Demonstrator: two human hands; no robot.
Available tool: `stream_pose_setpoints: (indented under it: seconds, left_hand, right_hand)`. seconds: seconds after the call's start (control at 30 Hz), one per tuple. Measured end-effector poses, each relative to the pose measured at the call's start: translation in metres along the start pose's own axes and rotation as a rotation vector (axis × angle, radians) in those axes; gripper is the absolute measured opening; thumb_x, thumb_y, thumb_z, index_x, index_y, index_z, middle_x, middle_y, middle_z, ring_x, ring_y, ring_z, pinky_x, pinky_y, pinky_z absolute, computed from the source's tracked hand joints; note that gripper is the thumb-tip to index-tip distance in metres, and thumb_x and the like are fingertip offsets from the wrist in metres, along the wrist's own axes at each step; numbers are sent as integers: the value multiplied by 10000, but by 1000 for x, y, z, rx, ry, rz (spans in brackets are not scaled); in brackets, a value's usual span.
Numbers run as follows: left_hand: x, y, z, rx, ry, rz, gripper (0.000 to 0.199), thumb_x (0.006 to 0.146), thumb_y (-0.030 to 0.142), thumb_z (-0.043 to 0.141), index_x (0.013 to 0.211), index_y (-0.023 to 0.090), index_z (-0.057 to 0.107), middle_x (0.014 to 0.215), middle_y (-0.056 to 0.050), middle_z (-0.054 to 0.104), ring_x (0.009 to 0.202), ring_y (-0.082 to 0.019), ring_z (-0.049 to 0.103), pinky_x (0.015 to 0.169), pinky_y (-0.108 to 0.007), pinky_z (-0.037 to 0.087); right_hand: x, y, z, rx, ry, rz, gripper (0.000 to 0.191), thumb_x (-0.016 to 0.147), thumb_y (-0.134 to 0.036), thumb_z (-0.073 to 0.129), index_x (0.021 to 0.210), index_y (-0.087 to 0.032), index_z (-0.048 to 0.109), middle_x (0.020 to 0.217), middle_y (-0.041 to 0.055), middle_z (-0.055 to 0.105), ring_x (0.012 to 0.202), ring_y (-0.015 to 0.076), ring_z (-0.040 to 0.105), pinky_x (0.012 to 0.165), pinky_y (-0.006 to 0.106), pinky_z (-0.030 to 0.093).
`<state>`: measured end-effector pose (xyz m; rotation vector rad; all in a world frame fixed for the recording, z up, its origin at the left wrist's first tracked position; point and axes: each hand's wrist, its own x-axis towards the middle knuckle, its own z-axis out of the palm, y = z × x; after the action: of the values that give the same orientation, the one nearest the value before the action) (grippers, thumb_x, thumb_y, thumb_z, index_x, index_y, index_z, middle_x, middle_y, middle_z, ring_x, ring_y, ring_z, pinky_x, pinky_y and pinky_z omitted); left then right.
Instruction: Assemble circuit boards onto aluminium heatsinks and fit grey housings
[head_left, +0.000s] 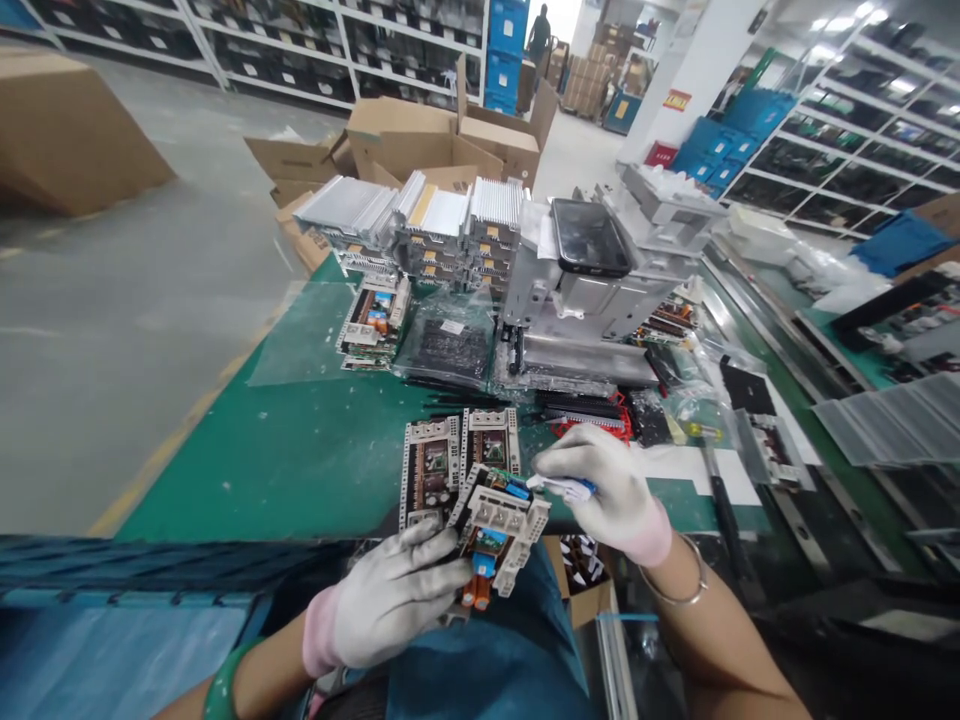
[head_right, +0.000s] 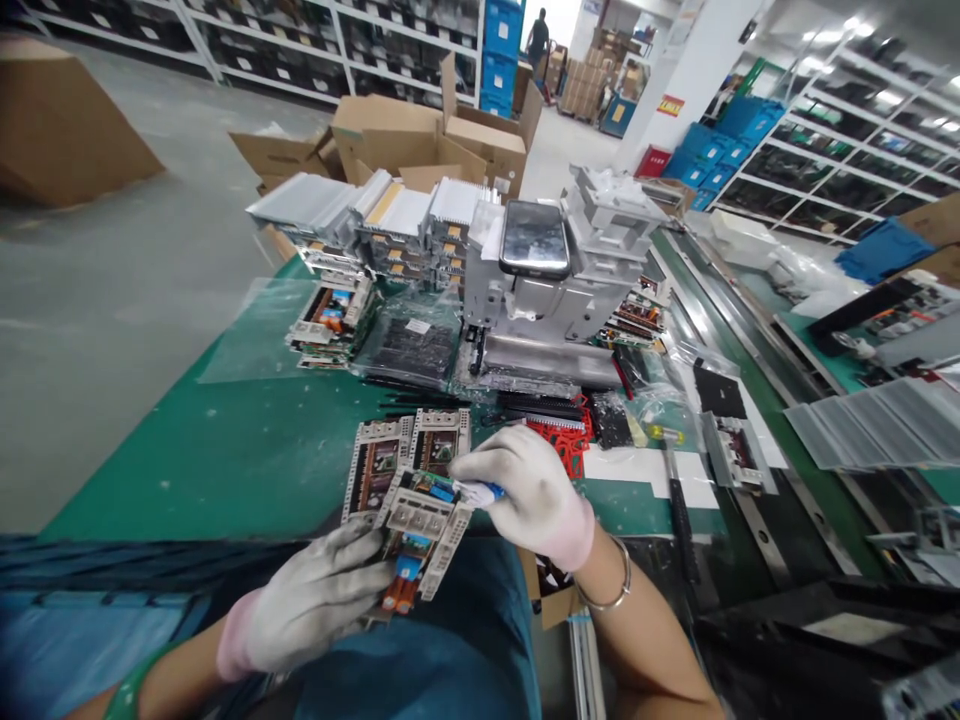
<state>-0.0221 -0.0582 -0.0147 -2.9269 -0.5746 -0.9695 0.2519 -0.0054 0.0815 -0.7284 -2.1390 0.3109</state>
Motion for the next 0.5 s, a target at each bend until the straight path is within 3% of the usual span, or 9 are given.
stream_pose_setpoints:
  seconds: [0.17,0.3,0.5]
  left_hand:
    - [-2,0,-1,-41,-45,-14,216,912,183,542,1068,289,648,957,25,753,1078,-118,639,1144,-310,352]
    - [-7,0,2,-37,-60,-24,213,899,192,571,1071,296,640,968,31,753,1092,-115,637,1155,-315,333]
    - [-8,0,5,-7,-21,-18,125,908,282,588,1010,285,659,968,36,751,1146,-125,608,1199,-340,245]
  right_hand:
    - [3,3,-3,-25,-93,-33,162,913,-147,478,971,-215,613,755,12,640,674,147,594,611,278,465]
    - [3,6,-4,-42,-111,-67,176,897,-133,469,963,-212,611,732,9,622,644,149,572,592,286,450]
    - [1,5,-1,-22,-26,-59,123,947,-203,484,975,-209,604,729,14,619,648,148,576,595,286,455]
